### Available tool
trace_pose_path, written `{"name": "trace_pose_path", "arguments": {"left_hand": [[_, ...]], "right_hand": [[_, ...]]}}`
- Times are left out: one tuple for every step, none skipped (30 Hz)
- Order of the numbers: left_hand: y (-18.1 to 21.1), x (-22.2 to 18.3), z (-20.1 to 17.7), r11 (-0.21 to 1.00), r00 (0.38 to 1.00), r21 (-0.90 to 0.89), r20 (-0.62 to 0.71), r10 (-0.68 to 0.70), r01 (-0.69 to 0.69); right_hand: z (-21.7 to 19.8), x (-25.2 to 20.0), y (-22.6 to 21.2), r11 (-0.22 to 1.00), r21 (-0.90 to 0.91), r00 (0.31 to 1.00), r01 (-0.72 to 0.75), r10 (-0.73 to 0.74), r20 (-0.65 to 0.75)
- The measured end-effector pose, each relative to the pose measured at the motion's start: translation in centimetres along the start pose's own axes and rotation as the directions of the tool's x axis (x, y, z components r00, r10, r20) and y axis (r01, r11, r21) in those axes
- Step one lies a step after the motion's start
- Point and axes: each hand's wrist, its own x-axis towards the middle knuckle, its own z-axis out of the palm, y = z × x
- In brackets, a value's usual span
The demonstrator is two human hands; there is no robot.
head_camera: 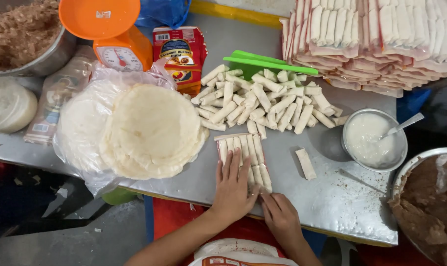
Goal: A person is organizing, aligning, and stacking pre-rolled lumpia on a production table for packaging.
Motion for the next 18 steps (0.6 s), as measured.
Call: {"name": "trace_pose_path", "arguments": {"left_hand": [[-0.1,0.2,0.1,0.999,1.000,-0.032,-0.003,-0.008,0.008],[-0.2,0.2,0.1,0.999,1.000,-0.033,-0.003,-0.007,0.007],[-0.2,0.2,0.1,0.999,1.000,-0.042,0.028,-0.008,0.009],[-0.3,0.1,0.0,0.999,0.998,-0.052,0.059,-0.009,0.012],[-0.2,0.1,0.1,0.999,0.998,-0.051,0.059,-0.009,0.012],[-0.1,0.0,0.2,0.998,0.999,-0.059,0.038,-0.014,0.016],[0.0,0.0,0.4,0.997,1.000,-0.069,0.016,-0.018,0.019],[-0.1,0.0,0.6,0.997,1.000,-0.070,0.015,-0.017,0.018],[-0.2,0.0,0.8,0.999,1.000,-0.040,0.016,-0.014,0.015],[-0.3,-0.1,0.9,1.000,1.000,-0.010,0.018,-0.011,0.011],[-0.3,-0.2,1.1,1.000,1.000,-0.008,0.017,-0.010,0.011],[-0.3,-0.2,1.2,1.000,1.000,-0.025,-0.005,-0.004,0.004],[-0.2,-0.3,1.3,0.999,1.000,-0.042,-0.026,0.002,-0.003],[-0.2,-0.3,1.2,0.999,1.000,-0.041,-0.027,0.002,-0.003],[-0.3,-0.3,1.2,0.998,1.000,-0.056,-0.007,0.000,0.000],[-0.3,-0.2,1.1,0.997,1.000,-0.071,0.012,-0.002,0.003],[-0.5,-0.3,1.4,0.997,1.000,-0.073,0.013,-0.001,0.002],[-0.7,-0.3,1.6,0.997,1.000,-0.071,0.000,0.010,-0.010]], "right_hand": [[0.2,0.0,0.2,1.000,0.017,0.999,-0.020,0.021,-0.027],[0.0,0.2,0.2,1.000,0.016,0.999,-0.020,0.021,-0.027],[-0.1,0.3,0.1,0.999,0.015,0.998,-0.043,0.044,-0.043],[-0.3,0.5,0.0,0.998,0.014,0.996,-0.066,0.066,-0.060],[-0.1,0.3,0.0,0.998,0.015,0.996,-0.066,0.067,-0.060],[0.0,0.2,0.1,0.994,-0.023,0.993,-0.107,0.106,-0.046],[0.1,0.0,0.1,0.987,-0.064,0.989,-0.147,0.145,-0.034],[0.4,-0.1,0.3,0.987,-0.065,0.989,-0.147,0.145,-0.035],[0.6,-0.3,0.5,0.980,-0.084,0.984,-0.180,0.180,-0.009],[0.9,-0.4,0.6,0.972,-0.105,0.977,-0.212,0.215,0.016],[0.9,-0.7,0.8,0.972,-0.104,0.977,-0.211,0.214,0.014],[0.9,-1.0,0.9,0.957,-0.100,0.953,-0.273,0.283,0.107],[0.8,-1.3,1.1,0.937,-0.103,0.917,-0.333,0.347,0.199],[-0.8,-0.1,0.5,0.937,-0.103,0.917,-0.333,0.347,0.198],[-2.4,1.1,-0.2,0.870,-0.092,0.768,-0.483,0.473,0.432],[-4.0,2.3,-0.8,0.778,-0.123,0.553,-0.617,0.539,0.636],[-6.1,3.0,-0.2,0.777,-0.124,0.552,-0.618,0.540,0.635],[-8.1,3.6,0.4,0.727,-0.130,0.423,-0.674,0.524,0.740]]}}
